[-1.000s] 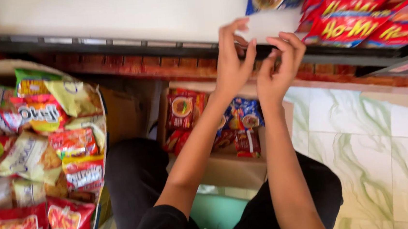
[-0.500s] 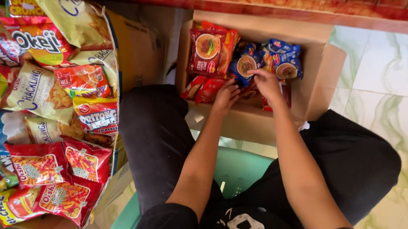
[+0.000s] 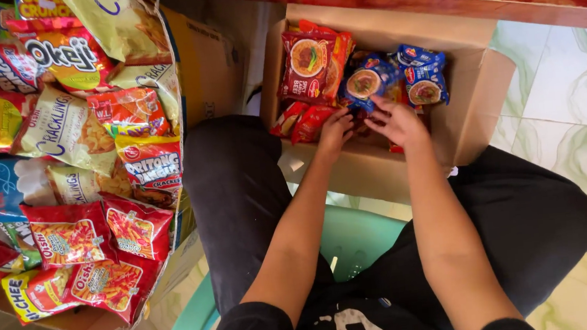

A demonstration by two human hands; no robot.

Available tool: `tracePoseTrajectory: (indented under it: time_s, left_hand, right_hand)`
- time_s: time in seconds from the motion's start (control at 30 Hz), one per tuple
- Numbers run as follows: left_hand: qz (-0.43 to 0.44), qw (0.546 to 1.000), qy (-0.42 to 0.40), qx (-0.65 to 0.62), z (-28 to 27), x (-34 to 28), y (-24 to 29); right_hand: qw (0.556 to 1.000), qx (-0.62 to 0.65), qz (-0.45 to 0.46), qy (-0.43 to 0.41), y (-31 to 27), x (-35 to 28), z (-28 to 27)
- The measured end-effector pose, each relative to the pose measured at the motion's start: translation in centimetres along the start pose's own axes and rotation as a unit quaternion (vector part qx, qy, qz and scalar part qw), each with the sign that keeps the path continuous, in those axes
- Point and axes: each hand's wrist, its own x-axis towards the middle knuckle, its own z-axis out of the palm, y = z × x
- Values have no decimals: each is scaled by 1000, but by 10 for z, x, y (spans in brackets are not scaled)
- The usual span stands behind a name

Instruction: The recorder is organizing and stocking shelves with various noodle and snack packets from a box in a grocery store.

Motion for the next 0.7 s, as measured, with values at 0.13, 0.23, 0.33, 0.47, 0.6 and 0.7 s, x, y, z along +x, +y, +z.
tracePoseTrajectory:
  time_s: [0.13,0.23,0.33,0.47,0.6,0.7]
  left_hand:
    - [-3,1000,-14,21,6,-4,28]
    - [8,999,-34,-2,21,-13,51]
    - [41,994,-85,-54,66,-62,125]
    - [73,978,-194,-35,119,-154,220]
    - [77,942,-293,148,137,-224,267]
    - [59,922,-283,257,127,-241,267]
  right_hand:
    - [996,-53,-26,73,-50,-62,23]
    - [970,-180,-140,88,-80,-114,29]
    - [931,-296,-211,38,-111,-178,62]
    - [887,-361,-285,-41,-127,-240,91]
    - [927,-242,-260,-121,-121,-270,98]
    - [941,-105,-286,-146,-110,-282,100]
